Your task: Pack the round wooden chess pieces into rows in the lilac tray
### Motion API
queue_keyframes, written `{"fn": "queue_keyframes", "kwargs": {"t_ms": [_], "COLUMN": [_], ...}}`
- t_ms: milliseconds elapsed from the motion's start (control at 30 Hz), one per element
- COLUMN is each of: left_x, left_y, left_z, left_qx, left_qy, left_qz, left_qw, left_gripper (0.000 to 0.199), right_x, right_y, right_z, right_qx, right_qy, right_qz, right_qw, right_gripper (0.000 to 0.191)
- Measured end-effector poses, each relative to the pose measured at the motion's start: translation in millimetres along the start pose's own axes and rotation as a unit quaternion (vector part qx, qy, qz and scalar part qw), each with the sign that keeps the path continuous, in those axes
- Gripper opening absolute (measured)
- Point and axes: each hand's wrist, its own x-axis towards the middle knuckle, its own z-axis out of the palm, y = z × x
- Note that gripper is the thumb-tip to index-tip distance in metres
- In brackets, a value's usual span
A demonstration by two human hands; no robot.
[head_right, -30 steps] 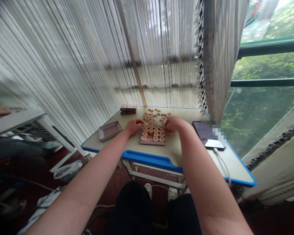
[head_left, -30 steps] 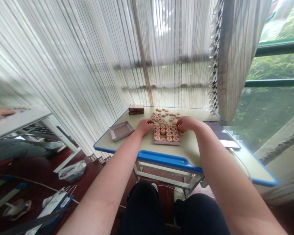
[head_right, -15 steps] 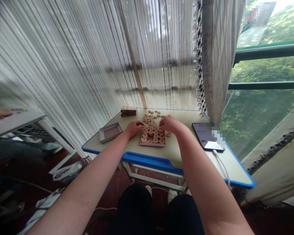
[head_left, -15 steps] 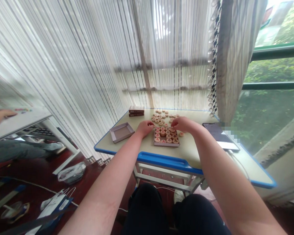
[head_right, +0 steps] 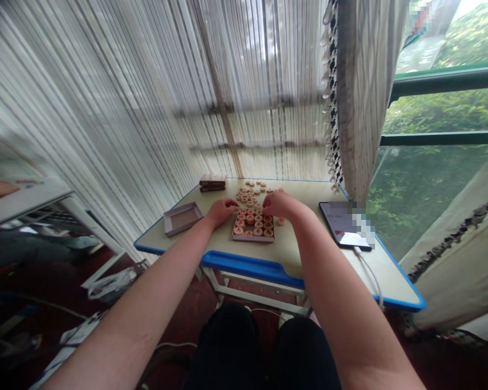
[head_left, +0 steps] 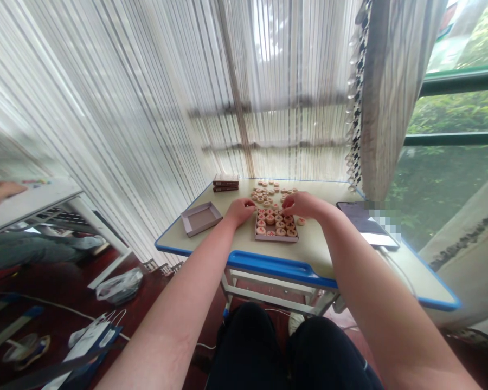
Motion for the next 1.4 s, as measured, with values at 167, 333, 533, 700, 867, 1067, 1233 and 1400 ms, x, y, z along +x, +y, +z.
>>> {"fn": "queue_keyframes", "kwargs": {"t_ms": [167, 333, 533, 700, 867, 1067, 1233, 1400], "left_x": [-3, -18, -34, -36, -37, -38, -38, -36], "left_y": [5, 24, 40, 41, 43, 45, 44, 43], "left_z": [-1.6, -14.0, -22.7, -19.7, -19.4, -20.3, -19.6, -18.5], "left_qx": [-0.006, -0.002, 0.016, 0.020, 0.018, 0.006, 0.004, 0.002], "left_qy": [0.081, 0.170, 0.196, 0.173, 0.143, 0.136, 0.146, 0.134], "left_qz": [0.056, 0.182, 0.277, 0.305, 0.266, 0.235, 0.213, 0.208], "left_qw": [0.995, 0.968, 0.941, 0.936, 0.953, 0.962, 0.966, 0.969], "left_gripper": [0.022, 0.017, 0.025, 0.030, 0.026, 0.025, 0.023, 0.024], "right_x": [6, 12, 13, 10, 12, 15, 9, 7], "right_y": [2, 0, -2, -6, -8, -7, -7, -8], "right_z": [7, 20, 23, 21, 27, 28, 17, 18], "right_qx": [0.211, 0.330, 0.479, 0.502, 0.436, 0.349, 0.332, 0.287], "right_qy": [0.030, 0.002, -0.040, -0.051, -0.031, 0.028, 0.081, 0.070], "right_qz": [-0.040, -0.040, -0.019, -0.012, -0.023, -0.014, -0.069, -0.093], "right_qw": [0.976, 0.943, 0.877, 0.863, 0.899, 0.937, 0.937, 0.951], "right_gripper": [0.028, 0.030, 0.033, 0.027, 0.028, 0.035, 0.036, 0.023]}}
